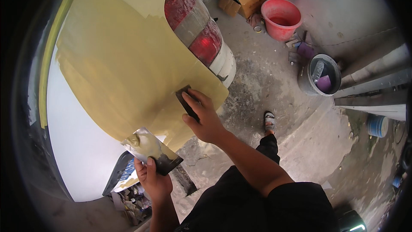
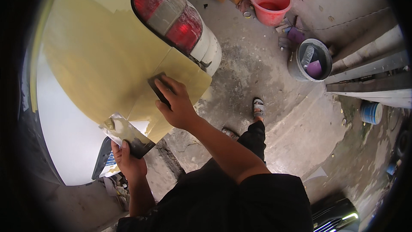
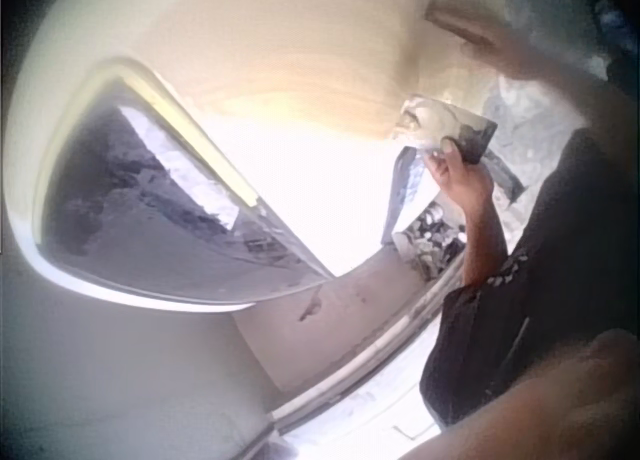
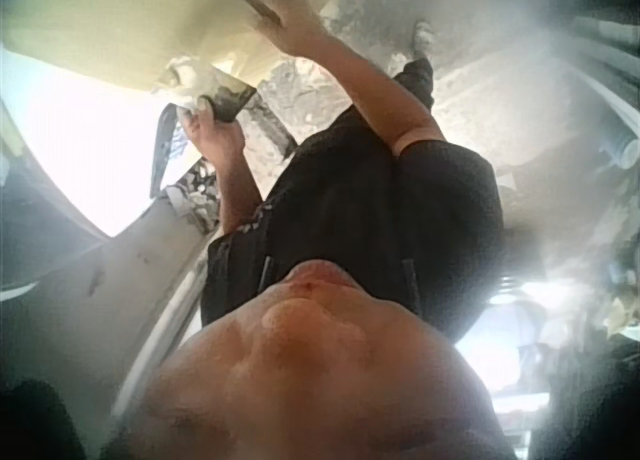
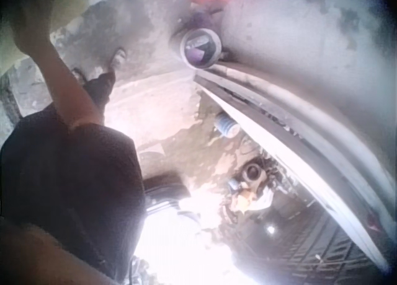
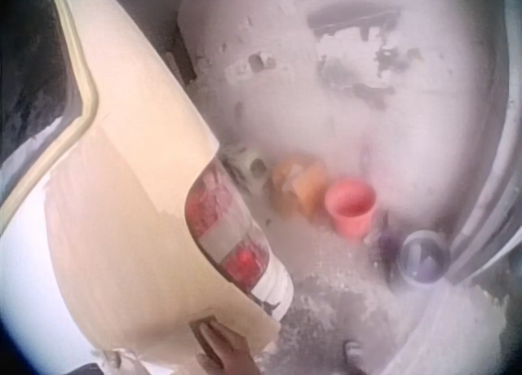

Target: The person applies putty to a white car body panel using spreaders. They spread the material over the surface near a license plate and a tail light to smooth the area.

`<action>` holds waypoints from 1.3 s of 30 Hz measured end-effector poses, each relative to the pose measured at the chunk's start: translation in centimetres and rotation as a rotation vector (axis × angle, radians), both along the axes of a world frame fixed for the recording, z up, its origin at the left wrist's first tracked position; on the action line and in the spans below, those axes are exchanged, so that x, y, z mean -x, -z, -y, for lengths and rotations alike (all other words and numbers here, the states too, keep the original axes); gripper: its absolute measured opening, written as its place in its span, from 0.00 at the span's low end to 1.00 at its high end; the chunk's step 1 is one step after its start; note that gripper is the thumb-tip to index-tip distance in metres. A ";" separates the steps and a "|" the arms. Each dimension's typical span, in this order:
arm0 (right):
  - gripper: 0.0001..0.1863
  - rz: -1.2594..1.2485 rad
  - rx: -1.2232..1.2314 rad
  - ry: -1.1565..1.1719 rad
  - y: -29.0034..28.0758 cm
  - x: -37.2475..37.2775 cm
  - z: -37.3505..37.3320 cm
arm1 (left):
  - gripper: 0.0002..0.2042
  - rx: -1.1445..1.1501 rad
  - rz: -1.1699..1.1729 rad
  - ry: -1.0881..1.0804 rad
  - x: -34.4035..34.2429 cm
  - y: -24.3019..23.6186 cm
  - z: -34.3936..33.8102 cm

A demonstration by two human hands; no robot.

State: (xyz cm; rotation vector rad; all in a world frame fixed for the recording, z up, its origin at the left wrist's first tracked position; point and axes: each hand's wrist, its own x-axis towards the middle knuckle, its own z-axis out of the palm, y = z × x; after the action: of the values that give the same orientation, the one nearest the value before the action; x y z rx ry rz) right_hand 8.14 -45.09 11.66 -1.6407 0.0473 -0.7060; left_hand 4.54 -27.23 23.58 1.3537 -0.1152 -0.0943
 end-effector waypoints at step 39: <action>0.27 0.147 -0.136 -0.766 -5.7 6.6 0.2 | 0.17 0.147 -0.044 -0.029 -0.3 -1.6 -0.1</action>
State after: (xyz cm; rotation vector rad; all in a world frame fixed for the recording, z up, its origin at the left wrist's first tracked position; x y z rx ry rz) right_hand 1.51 -45.32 17.40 -1.3245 -0.5963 -0.2194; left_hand 4.84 -27.14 25.19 1.2052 -0.0646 -0.0895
